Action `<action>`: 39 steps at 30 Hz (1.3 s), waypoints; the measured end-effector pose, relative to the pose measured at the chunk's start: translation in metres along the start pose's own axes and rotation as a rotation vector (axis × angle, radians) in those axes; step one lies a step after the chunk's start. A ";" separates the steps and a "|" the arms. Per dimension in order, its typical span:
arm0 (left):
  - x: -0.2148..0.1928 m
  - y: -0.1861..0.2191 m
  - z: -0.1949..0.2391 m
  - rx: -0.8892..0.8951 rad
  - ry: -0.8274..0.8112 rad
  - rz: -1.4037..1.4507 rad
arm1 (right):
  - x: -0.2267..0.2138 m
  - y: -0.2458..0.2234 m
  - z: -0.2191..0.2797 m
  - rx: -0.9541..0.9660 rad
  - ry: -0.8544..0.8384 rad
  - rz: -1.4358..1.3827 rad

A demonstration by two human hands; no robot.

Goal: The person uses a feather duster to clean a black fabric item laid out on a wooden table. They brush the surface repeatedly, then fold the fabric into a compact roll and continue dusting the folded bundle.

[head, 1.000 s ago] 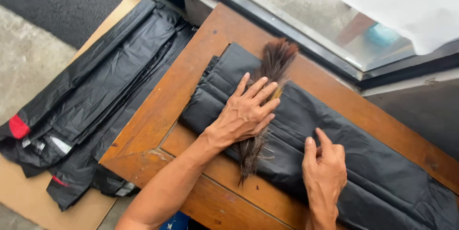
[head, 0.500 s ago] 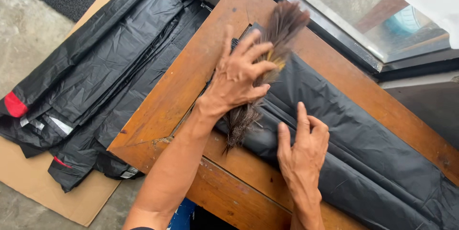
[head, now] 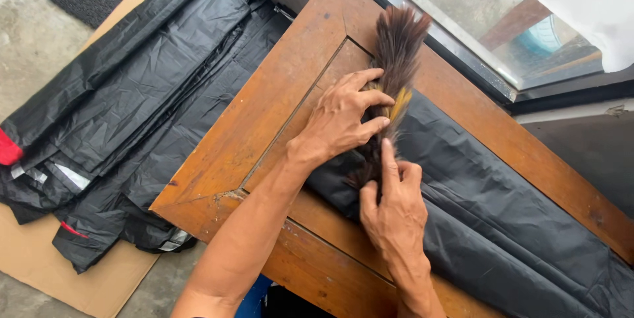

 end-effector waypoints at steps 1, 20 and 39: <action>0.003 0.000 -0.001 0.024 -0.007 0.018 | 0.006 0.013 0.001 0.110 -0.057 0.043; 0.004 -0.027 -0.008 0.010 0.141 0.277 | 0.029 0.048 0.066 0.358 -0.233 0.384; -0.004 -0.002 0.007 -0.050 0.171 -0.290 | -0.023 0.144 0.096 0.852 -0.272 0.231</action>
Point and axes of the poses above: each hand's wrist, its own z-axis away from the middle knuckle, its own x-axis out of the palm, y = z × x, the point moved 8 cm from there along -z, towards the middle knuckle, and after that the axes turned 6 degrees about x, right-handed, at the moved point
